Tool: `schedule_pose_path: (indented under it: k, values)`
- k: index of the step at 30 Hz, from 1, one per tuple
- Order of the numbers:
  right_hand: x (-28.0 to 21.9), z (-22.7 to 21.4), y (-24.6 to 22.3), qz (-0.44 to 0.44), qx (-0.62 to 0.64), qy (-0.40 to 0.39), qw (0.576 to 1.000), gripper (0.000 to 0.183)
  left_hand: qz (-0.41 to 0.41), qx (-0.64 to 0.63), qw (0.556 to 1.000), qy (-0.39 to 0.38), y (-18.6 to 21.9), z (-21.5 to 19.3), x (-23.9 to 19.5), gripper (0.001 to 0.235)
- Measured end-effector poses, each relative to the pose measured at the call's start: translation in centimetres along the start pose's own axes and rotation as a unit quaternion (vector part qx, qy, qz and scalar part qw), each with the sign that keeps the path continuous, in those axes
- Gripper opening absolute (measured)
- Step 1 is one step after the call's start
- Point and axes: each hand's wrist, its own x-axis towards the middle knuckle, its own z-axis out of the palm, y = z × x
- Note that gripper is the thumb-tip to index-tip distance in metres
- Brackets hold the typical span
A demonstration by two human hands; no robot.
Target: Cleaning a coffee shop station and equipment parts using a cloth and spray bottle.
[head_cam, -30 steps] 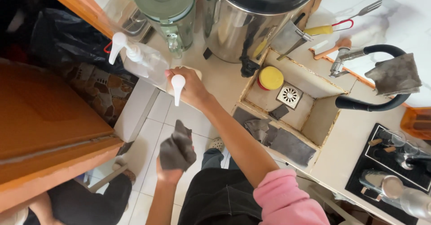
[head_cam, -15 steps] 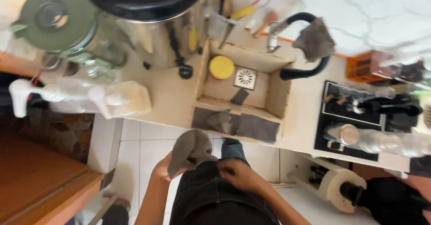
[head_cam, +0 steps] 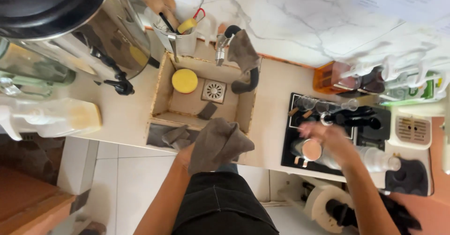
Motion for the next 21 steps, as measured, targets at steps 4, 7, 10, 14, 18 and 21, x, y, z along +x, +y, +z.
schedule_pose_path:
  k: [4, 7, 10, 14, 18, 21]
  values:
    - [12.8, -10.4, 5.2, -0.154, 0.209, 0.242, 0.935, 0.024, 0.04, -0.041, 0.998, 0.006, -0.9, 6.8, 1.5, 0.045]
    - [19.5, -14.3, 5.9, -0.179, 0.294, 0.353, 0.87, 0.044, 0.075, -0.074, 0.994, 0.018, -2.9, 6.4, 2.1, 0.045]
    - [21.2, -15.7, 4.2, -0.251, 0.35, 0.42, 0.799, 0.055, 0.109, -0.108, 0.988, 0.033, -5.1, 5.0, 2.0, 0.046]
    - [26.9, -21.6, 9.5, -0.332, 0.296, 0.454, 0.772, 0.028, 0.152, -0.145, 0.977, 0.048, -8.7, 1.5, 1.3, 0.048]
    - [30.5, -23.8, 12.4, -0.372, 0.065, 0.492, 0.784, 0.014, 0.179, -0.177, 0.966, 0.054, -13.8, -4.7, 0.9, 0.049]
    - [27.9, -21.9, 10.1, -0.311, 0.154, 0.452, 0.822, 0.021, 0.185, -0.193, 0.962, 0.053, -16.6, -7.9, 1.4, 0.05]
